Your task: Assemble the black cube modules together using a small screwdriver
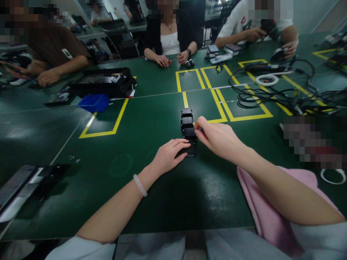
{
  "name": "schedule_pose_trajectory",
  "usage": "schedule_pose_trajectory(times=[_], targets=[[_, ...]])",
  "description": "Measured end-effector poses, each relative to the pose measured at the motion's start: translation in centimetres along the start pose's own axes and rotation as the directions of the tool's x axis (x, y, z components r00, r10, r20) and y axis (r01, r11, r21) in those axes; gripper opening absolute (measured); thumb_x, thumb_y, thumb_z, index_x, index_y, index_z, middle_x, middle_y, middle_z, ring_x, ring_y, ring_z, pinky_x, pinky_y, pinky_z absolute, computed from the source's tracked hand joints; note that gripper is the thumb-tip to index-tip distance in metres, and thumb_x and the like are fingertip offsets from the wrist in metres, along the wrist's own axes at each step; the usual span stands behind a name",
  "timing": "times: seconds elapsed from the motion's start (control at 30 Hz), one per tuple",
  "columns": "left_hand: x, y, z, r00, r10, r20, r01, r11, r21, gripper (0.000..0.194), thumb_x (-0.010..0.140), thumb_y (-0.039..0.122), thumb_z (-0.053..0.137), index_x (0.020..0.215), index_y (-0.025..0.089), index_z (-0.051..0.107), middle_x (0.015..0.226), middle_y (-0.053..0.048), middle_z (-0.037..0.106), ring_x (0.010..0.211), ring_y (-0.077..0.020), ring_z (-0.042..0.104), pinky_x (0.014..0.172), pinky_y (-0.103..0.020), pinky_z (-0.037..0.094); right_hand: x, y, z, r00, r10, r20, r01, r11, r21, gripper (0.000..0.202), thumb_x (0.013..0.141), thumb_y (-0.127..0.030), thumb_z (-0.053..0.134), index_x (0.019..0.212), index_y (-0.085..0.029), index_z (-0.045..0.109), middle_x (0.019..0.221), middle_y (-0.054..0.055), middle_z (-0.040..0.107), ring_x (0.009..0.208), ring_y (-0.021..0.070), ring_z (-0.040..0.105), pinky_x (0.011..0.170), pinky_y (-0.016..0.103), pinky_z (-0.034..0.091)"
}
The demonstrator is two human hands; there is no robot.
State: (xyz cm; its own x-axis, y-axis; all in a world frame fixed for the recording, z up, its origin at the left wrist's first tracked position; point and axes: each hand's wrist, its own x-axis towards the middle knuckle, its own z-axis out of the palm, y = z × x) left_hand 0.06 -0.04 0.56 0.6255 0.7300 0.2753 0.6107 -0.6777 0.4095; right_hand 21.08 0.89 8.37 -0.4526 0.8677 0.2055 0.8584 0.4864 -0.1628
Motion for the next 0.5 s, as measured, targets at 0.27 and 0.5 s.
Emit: schedule_pose_trajectory(times=[0.27, 0.5], targets=[[-0.01, 0.06, 0.03, 1.000, 0.001, -0.015, -0.001, 1.000, -0.005, 0.029, 0.089, 0.023, 0.051, 0.118, 0.022, 0.055, 0.126, -0.005, 0.058, 0.112, -0.0192, 0.056, 0.097, -0.039, 0.047, 0.08, -0.05, -0.15, 0.999, -0.005, 0.041, 0.006, 1.000, -0.009, 0.027, 0.095, -0.040, 0.034, 0.098, -0.020, 0.051, 0.076, 0.002, 0.067, 0.063, 0.0163, 0.060, 0.051, 0.026, 0.023], [-0.01, 0.09, 0.01, 1.000, -0.001, -0.013, 0.001, 1.000, 0.002, 0.029, 0.089, 0.022, 0.052, 0.118, 0.023, 0.055, 0.126, -0.005, 0.058, 0.112, -0.0188, 0.056, 0.097, -0.039, 0.047, 0.08, -0.07, -0.28, 1.000, -0.017, 0.018, 0.017, 0.999, 0.037, 0.022, 0.095, -0.032, 0.033, 0.102, -0.019, 0.049, 0.081, 0.002, 0.068, 0.065, 0.0154, 0.061, 0.052, 0.025, 0.025]])
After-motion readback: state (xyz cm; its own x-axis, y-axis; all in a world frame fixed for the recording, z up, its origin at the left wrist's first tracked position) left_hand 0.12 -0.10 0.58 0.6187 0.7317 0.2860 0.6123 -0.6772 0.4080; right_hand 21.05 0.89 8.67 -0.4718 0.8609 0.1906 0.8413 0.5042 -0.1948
